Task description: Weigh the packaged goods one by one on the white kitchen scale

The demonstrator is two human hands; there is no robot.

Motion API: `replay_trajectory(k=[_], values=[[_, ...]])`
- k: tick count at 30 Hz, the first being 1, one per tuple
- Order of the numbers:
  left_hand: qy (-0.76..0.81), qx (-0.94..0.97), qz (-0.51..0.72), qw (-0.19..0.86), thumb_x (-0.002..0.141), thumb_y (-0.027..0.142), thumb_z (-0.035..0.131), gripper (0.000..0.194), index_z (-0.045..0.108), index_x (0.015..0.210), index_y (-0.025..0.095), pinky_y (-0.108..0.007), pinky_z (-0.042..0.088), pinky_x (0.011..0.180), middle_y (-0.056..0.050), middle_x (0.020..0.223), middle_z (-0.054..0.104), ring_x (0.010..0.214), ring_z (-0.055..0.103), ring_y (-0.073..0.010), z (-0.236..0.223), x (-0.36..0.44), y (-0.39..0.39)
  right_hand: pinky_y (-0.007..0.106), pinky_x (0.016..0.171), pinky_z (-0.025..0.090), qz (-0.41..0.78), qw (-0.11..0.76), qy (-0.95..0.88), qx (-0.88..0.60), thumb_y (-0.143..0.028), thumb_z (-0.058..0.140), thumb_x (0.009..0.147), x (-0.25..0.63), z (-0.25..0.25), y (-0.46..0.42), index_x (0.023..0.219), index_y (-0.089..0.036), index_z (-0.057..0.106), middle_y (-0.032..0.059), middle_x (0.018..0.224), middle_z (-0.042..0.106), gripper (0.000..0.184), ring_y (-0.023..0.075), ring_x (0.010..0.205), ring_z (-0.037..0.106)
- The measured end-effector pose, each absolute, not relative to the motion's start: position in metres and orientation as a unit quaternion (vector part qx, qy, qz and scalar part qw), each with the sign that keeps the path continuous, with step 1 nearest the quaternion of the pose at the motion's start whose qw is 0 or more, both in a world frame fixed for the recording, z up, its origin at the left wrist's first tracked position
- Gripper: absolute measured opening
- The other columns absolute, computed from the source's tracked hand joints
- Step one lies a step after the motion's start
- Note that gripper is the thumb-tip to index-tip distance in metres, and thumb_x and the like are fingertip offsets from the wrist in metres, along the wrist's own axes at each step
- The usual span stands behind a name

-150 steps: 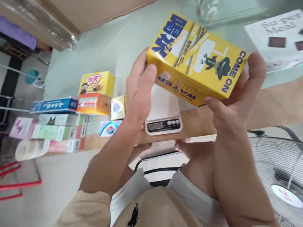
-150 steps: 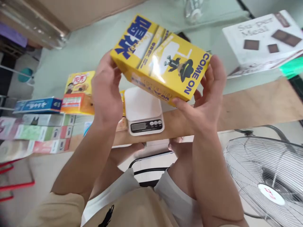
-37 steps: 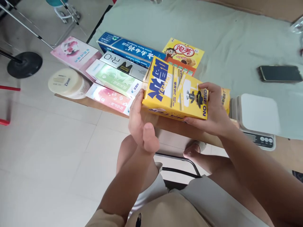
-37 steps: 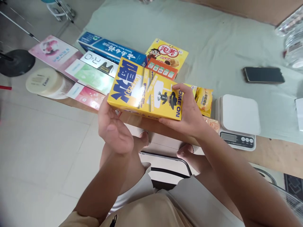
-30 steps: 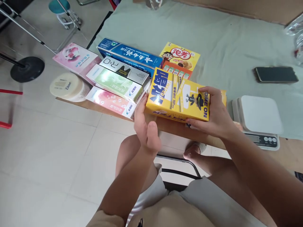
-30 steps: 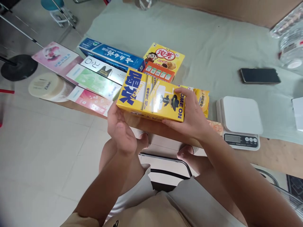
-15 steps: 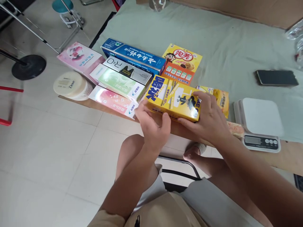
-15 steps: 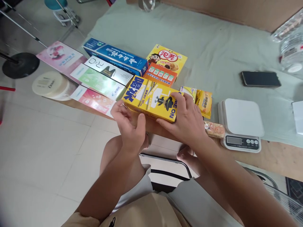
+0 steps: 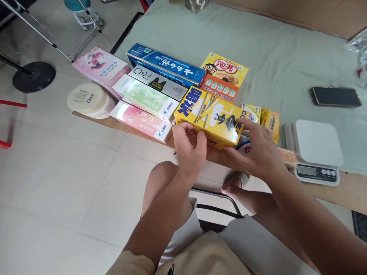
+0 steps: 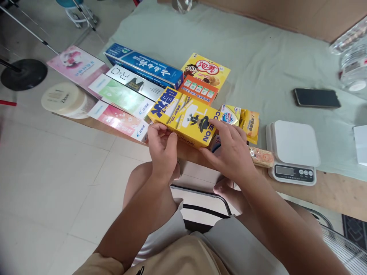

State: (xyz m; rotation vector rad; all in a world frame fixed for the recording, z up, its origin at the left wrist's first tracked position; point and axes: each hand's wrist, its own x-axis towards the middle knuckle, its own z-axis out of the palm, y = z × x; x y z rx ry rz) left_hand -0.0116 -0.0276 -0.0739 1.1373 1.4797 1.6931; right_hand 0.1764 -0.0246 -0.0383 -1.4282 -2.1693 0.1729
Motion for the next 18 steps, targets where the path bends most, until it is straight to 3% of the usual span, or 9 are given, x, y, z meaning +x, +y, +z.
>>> replay_trajectory(k=[4,7,9,11,14,18], values=[[0.550,0.446,0.654,0.268,0.087,0.013,0.064,0.020,0.052,0.098,0.024,-0.028,0.047,0.072,0.000,0.093,0.052,0.079,0.053,-0.0137,-0.069,-0.012,-0.028,0.055,0.100,0.056,0.054,0.276,-0.802,-0.527,-0.048,0.073,0.084,0.181,-0.033,-0.028,0.143,-0.025,0.054,0.0129,0.126,0.075,0.066,0.0350,0.112,0.073],[0.479,0.542,0.667,0.176,0.091,0.009,0.060,0.020,0.046,0.087,0.024,-0.026,0.036,0.059,0.004,0.075,0.043,0.063,0.042,-0.0113,-0.060,-0.013,-0.031,0.046,0.089,0.058,0.035,0.305,-0.793,-0.526,-0.041,0.069,0.088,0.187,-0.023,-0.035,0.135,-0.025,0.058,0.0088,0.112,0.078,0.051,0.0291,0.101,0.075],[0.413,0.611,0.661,0.139,0.092,0.007,0.057,0.028,0.038,0.078,0.023,-0.028,0.027,0.053,0.006,0.065,0.034,0.055,0.033,-0.0105,-0.053,-0.010,-0.035,0.035,0.073,0.055,0.020,0.355,-0.771,-0.528,-0.036,0.066,0.090,0.194,-0.017,-0.041,0.114,-0.025,0.065,0.0035,0.093,0.076,0.027,0.0218,0.084,0.073],[0.368,0.657,0.644,0.136,0.089,0.006,0.057,0.035,0.029,0.073,0.022,-0.031,0.021,0.052,0.007,0.060,0.026,0.051,0.024,-0.0105,-0.048,-0.002,-0.039,0.028,0.055,0.042,0.015,0.423,-0.742,-0.520,-0.033,0.065,0.090,0.204,-0.015,-0.047,0.086,-0.024,0.061,-0.0020,0.069,0.064,0.011,0.0136,0.061,0.060],[0.323,0.706,0.612,0.154,0.084,0.006,0.056,0.040,0.021,0.071,0.022,-0.033,0.017,0.051,0.007,0.057,0.021,0.050,0.017,-0.0115,-0.047,0.017,-0.047,0.026,0.045,0.025,0.002,0.511,-0.696,-0.504,-0.027,0.067,0.085,0.226,-0.020,-0.055,0.064,-0.021,0.044,-0.0063,0.051,0.042,0.032,0.0076,0.046,0.036],[0.281,0.758,0.558,0.189,0.082,0.007,0.052,0.040,0.019,0.068,0.023,-0.032,0.017,0.049,0.007,0.051,0.022,0.048,0.018,-0.0127,-0.050,0.048,-0.057,0.024,0.042,0.020,-0.052,0.568,-0.594,-0.567,-0.015,0.064,0.077,0.265,-0.028,-0.062,0.056,-0.021,0.035,-0.0069,0.046,0.031,0.036,0.0056,0.043,0.027]])
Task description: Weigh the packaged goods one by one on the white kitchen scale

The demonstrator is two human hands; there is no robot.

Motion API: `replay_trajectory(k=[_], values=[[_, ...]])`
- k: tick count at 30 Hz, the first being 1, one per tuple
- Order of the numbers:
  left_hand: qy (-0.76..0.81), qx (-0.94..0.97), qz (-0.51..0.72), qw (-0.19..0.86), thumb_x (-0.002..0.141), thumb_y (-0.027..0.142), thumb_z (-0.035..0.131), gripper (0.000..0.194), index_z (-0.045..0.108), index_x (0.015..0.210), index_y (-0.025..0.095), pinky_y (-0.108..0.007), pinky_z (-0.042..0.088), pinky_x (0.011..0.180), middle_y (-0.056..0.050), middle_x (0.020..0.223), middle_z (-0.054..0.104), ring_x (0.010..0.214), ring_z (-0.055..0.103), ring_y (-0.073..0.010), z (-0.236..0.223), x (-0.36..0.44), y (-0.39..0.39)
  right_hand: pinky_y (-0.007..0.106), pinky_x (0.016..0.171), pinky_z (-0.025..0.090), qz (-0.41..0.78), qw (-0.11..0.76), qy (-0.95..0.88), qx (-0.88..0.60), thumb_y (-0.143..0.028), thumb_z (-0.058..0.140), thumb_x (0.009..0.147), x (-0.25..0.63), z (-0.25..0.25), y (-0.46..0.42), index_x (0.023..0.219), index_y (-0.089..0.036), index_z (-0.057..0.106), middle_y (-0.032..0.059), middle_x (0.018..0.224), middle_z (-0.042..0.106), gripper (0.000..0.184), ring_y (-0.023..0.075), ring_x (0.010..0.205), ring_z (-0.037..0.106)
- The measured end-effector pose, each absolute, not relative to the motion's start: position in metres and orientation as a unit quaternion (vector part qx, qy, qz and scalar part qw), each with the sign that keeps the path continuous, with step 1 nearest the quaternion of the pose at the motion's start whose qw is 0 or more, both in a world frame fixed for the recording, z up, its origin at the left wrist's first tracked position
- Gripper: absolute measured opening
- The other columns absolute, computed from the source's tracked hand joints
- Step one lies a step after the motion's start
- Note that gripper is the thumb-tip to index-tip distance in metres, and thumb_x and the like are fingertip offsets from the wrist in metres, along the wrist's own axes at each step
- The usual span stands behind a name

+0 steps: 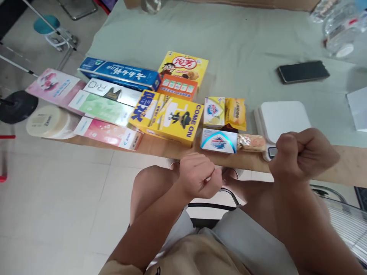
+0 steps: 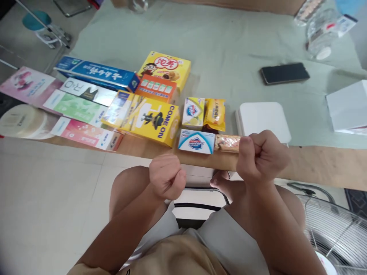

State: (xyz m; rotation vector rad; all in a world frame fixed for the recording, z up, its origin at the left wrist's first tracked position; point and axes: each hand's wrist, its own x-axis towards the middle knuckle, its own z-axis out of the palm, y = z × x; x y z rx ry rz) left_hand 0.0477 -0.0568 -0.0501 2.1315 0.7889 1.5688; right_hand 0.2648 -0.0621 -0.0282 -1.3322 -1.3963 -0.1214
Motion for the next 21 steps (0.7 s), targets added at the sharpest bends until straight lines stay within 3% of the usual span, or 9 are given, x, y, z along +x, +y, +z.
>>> replay_trajectory(k=[6,10,13,17,19,21], values=[[0.212,0.803,0.499,0.247,0.077,0.005,0.052,0.038,0.022,0.066,0.023,-0.032,0.017,0.046,0.008,0.048,0.023,0.044,0.020,-0.0128,-0.042,0.115,-0.056,0.028,0.044,0.015,-0.001,0.678,-0.395,-0.620,-0.024,0.065,0.079,0.340,-0.037,-0.058,0.056,-0.026,0.027,-0.0066,0.047,0.022,0.045,0.0078,0.043,0.022],[0.131,0.822,0.477,0.283,0.077,0.007,0.056,0.041,0.021,0.066,0.022,-0.032,0.017,0.044,0.008,0.047,0.023,0.044,0.020,-0.0120,-0.020,0.193,-0.047,0.028,0.040,0.013,0.069,0.733,-0.256,-0.626,-0.044,0.059,0.091,0.394,-0.041,-0.053,0.065,-0.027,0.017,-0.0083,0.050,0.012,0.052,0.0090,0.042,0.011],[0.103,0.832,0.432,0.331,0.083,0.009,0.058,0.045,0.020,0.063,0.021,-0.032,0.018,0.044,0.006,0.048,0.022,0.045,0.018,-0.0109,0.002,0.264,-0.033,0.029,0.041,0.015,0.121,0.753,-0.166,-0.626,-0.060,0.055,0.093,0.433,-0.042,-0.056,0.073,-0.027,0.012,-0.0091,0.054,0.008,0.058,0.0099,0.044,0.010],[0.147,0.829,0.329,0.429,0.097,0.025,0.056,0.050,0.022,0.061,0.022,-0.032,0.026,0.049,0.003,0.053,0.026,0.050,0.028,-0.0117,0.012,0.367,0.006,0.029,0.041,0.020,0.197,0.740,-0.119,-0.632,-0.061,0.057,0.089,0.475,-0.050,-0.064,0.075,-0.027,0.013,-0.0089,0.058,0.016,0.058,0.0096,0.045,0.016],[0.165,0.832,0.323,0.420,0.096,0.028,0.065,0.049,0.029,0.063,0.024,-0.032,0.039,0.060,0.002,0.059,0.036,0.057,0.042,-0.0143,0.001,0.421,0.037,0.026,0.042,0.025,0.201,0.736,-0.093,-0.639,-0.053,0.060,0.086,0.489,-0.060,-0.066,0.076,-0.027,0.020,-0.0086,0.061,0.025,0.049,0.0090,0.047,0.026],[0.184,0.838,0.338,0.387,0.086,0.027,0.082,0.044,0.040,0.070,0.025,-0.038,0.051,0.080,0.000,0.071,0.046,0.074,0.058,-0.0199,-0.019,0.474,0.072,0.023,0.049,0.039,0.176,0.735,-0.069,-0.651,-0.044,0.061,0.083,0.500,-0.071,-0.064,0.083,-0.027,0.032,-0.0066,0.071,0.040,0.033,0.0094,0.056,0.044]])
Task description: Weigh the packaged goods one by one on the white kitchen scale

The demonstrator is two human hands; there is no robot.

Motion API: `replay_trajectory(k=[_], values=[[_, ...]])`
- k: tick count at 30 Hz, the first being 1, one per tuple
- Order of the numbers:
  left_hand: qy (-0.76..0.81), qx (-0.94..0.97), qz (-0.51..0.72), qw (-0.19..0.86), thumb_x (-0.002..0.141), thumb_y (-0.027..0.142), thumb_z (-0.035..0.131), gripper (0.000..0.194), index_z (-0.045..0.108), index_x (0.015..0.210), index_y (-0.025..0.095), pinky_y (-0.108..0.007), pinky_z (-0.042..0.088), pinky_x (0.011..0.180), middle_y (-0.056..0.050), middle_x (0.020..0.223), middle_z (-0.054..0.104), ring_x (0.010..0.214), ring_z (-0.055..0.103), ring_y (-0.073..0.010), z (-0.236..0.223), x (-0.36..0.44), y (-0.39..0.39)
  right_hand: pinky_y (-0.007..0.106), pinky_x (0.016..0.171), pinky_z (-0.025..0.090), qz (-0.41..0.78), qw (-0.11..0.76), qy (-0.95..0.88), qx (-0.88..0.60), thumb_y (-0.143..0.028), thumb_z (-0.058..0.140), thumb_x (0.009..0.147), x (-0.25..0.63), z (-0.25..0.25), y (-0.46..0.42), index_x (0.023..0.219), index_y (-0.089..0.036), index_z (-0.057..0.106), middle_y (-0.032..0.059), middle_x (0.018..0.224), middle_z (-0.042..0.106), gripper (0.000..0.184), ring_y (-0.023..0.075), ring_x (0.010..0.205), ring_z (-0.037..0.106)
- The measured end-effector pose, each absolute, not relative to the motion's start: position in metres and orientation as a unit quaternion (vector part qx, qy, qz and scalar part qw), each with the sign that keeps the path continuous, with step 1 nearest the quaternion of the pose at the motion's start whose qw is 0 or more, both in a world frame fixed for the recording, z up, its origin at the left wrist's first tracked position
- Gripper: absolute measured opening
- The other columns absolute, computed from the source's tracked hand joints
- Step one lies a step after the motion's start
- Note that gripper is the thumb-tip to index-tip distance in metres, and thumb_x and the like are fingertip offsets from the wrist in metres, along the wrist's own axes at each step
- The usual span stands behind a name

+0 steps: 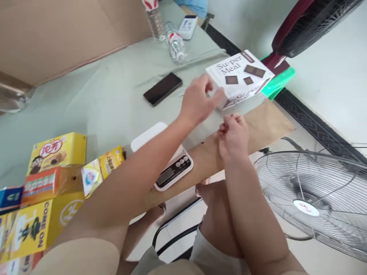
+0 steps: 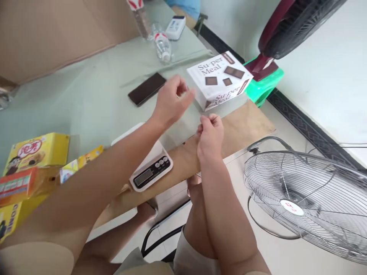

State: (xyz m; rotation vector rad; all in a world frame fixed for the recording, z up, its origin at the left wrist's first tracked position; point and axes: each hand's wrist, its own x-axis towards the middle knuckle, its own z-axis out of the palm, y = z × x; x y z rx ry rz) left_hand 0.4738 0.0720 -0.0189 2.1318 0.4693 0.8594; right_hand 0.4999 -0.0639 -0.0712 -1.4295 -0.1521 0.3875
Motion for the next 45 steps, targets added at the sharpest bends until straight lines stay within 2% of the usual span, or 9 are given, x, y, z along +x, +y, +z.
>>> replay_trajectory(k=[3,6,9,15,19,27,33,39,45], values=[[0.236,0.809,0.377,0.384,0.066,0.033,0.101,0.054,0.050,0.081,0.025,-0.052,0.048,0.109,-0.005,0.093,0.055,0.106,0.065,-0.0299,-0.052,0.538,0.119,0.031,0.078,0.060,0.135,0.732,-0.052,-0.666,-0.035,0.057,0.081,0.510,-0.087,-0.055,0.108,-0.028,0.045,0.0031,0.108,0.061,0.030,0.0155,0.099,0.068],[0.288,0.762,0.352,0.461,0.059,0.033,0.104,0.057,0.054,0.086,0.025,-0.057,0.049,0.108,-0.004,0.092,0.059,0.104,0.067,-0.0311,-0.076,0.571,0.144,0.051,0.106,0.058,0.102,0.711,-0.075,-0.691,-0.034,0.050,0.088,0.515,-0.096,-0.044,0.135,-0.027,0.041,0.0141,0.148,0.052,0.048,0.0261,0.143,0.057],[0.295,0.751,0.287,0.516,0.064,0.030,0.102,0.051,0.056,0.086,0.025,-0.050,0.055,0.093,0.000,0.082,0.062,0.086,0.067,-0.0256,-0.083,0.570,0.147,0.060,0.118,0.050,0.096,0.708,-0.094,-0.693,-0.033,0.046,0.091,0.519,-0.096,-0.039,0.150,-0.025,0.032,0.0177,0.160,0.044,0.062,0.0296,0.158,0.042],[0.295,0.770,0.305,0.477,0.074,0.026,0.097,0.050,0.048,0.086,0.024,-0.045,0.055,0.088,0.001,0.085,0.058,0.088,0.068,-0.0230,-0.065,0.530,0.117,0.056,0.120,0.050,0.127,0.714,-0.158,-0.670,-0.031,0.043,0.090,0.518,-0.083,-0.048,0.156,-0.027,0.034,0.0123,0.156,0.053,0.067,0.0249,0.152,0.050],[0.258,0.757,0.351,0.487,0.066,0.023,0.102,0.056,0.052,0.091,0.028,-0.041,0.055,0.093,-0.001,0.100,0.065,0.101,0.069,-0.0256,-0.036,0.496,0.089,0.060,0.119,0.049,0.130,0.722,-0.146,-0.664,-0.035,0.039,0.096,0.505,-0.073,-0.056,0.160,-0.030,0.033,0.0102,0.151,0.057,0.065,0.0268,0.152,0.050],[0.222,0.715,0.504,0.431,0.090,0.058,0.080,0.042,0.054,0.111,0.032,-0.044,0.053,0.115,-0.007,0.143,0.061,0.135,0.063,-0.0250,0.007,0.350,0.006,0.054,0.115,0.055,0.111,0.699,-0.339,-0.620,-0.031,0.024,0.102,0.456,-0.052,-0.064,0.163,-0.037,0.024,0.0088,0.161,0.048,0.061,0.0254,0.153,0.051],[0.326,0.657,0.557,0.390,0.098,0.071,0.059,0.050,0.053,0.128,0.031,-0.049,0.048,0.123,-0.011,0.149,0.057,0.152,0.052,-0.0297,-0.019,0.258,-0.052,0.048,0.093,0.062,0.220,0.654,-0.403,-0.601,-0.045,0.035,0.101,0.407,-0.050,-0.062,0.141,-0.030,0.053,0.0107,0.144,0.064,0.046,0.0305,0.133,0.065],[0.370,0.626,0.518,0.450,0.099,0.065,0.061,0.047,0.057,0.128,0.028,-0.046,0.056,0.114,-0.015,0.150,0.060,0.140,0.063,-0.0288,-0.048,0.214,-0.071,0.038,0.074,0.054,0.147,0.685,-0.316,-0.640,-0.045,0.047,0.096,0.397,-0.052,-0.069,0.087,-0.024,0.066,0.0047,0.084,0.065,0.030,0.0227,0.086,0.068],[0.427,0.606,0.485,0.463,0.095,0.067,0.066,0.059,0.062,0.138,0.027,-0.050,0.044,0.127,-0.013,0.149,0.064,0.145,0.057,-0.0299,-0.053,0.192,-0.055,0.038,0.076,0.053,0.165,0.703,-0.253,-0.644,-0.042,0.047,0.094,0.405,-0.054,-0.066,0.088,-0.024,0.065,0.0047,0.088,0.067,0.026,0.0216,0.087,0.070]])
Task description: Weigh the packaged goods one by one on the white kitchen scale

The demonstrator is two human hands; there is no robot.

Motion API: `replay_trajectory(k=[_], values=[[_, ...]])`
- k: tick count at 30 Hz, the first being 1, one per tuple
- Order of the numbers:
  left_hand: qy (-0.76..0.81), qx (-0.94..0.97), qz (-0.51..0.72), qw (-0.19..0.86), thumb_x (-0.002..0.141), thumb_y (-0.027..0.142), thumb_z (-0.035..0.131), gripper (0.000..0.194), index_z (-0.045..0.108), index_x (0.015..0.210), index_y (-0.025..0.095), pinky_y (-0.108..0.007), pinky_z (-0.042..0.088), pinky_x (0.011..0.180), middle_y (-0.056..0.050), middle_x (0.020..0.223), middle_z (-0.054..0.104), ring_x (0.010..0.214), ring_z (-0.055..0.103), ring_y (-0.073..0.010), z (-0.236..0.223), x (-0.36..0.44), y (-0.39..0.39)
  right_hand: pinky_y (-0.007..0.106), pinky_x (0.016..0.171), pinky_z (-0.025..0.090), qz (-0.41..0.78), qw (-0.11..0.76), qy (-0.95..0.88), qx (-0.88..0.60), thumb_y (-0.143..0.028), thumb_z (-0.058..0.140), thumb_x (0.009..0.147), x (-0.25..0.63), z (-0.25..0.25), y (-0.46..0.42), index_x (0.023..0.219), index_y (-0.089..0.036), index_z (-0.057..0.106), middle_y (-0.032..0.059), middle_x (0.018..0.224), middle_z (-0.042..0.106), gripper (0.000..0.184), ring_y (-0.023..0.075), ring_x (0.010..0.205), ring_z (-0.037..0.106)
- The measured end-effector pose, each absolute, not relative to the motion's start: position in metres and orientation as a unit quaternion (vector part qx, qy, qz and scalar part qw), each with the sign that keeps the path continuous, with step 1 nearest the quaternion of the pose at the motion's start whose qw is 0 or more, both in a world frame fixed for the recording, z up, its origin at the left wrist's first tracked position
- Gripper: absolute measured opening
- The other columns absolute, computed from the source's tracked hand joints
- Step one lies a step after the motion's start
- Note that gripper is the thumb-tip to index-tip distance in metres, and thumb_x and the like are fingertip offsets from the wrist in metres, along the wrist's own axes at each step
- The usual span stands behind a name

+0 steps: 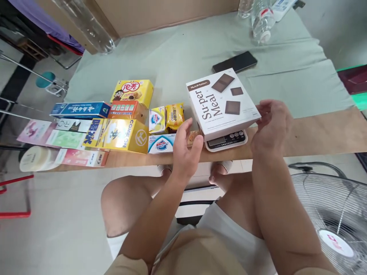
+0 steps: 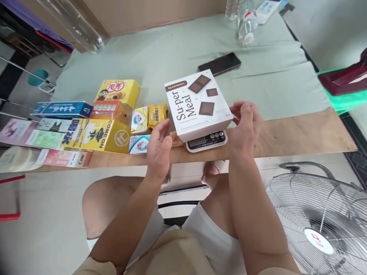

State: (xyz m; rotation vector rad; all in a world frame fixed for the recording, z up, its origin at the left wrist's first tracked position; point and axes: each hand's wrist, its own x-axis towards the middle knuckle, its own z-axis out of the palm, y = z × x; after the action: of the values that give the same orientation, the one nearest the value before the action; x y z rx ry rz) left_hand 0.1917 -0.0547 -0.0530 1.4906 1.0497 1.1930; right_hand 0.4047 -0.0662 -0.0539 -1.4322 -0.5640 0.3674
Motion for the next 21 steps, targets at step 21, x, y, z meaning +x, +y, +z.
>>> replay_trajectory(k=[21], values=[[0.380,0.732,0.239,0.513,0.101,0.054,0.051,0.050,0.060,0.136,0.020,-0.053,0.047,0.121,-0.015,0.147,0.065,0.140,0.059,-0.0352,0.005,0.183,-0.018,0.040,0.085,0.053,0.358,0.696,-0.226,-0.580,-0.041,0.065,0.081,0.397,-0.039,-0.068,0.098,-0.027,0.072,-0.0011,0.098,0.074,0.023,0.0215,0.100,0.069]])
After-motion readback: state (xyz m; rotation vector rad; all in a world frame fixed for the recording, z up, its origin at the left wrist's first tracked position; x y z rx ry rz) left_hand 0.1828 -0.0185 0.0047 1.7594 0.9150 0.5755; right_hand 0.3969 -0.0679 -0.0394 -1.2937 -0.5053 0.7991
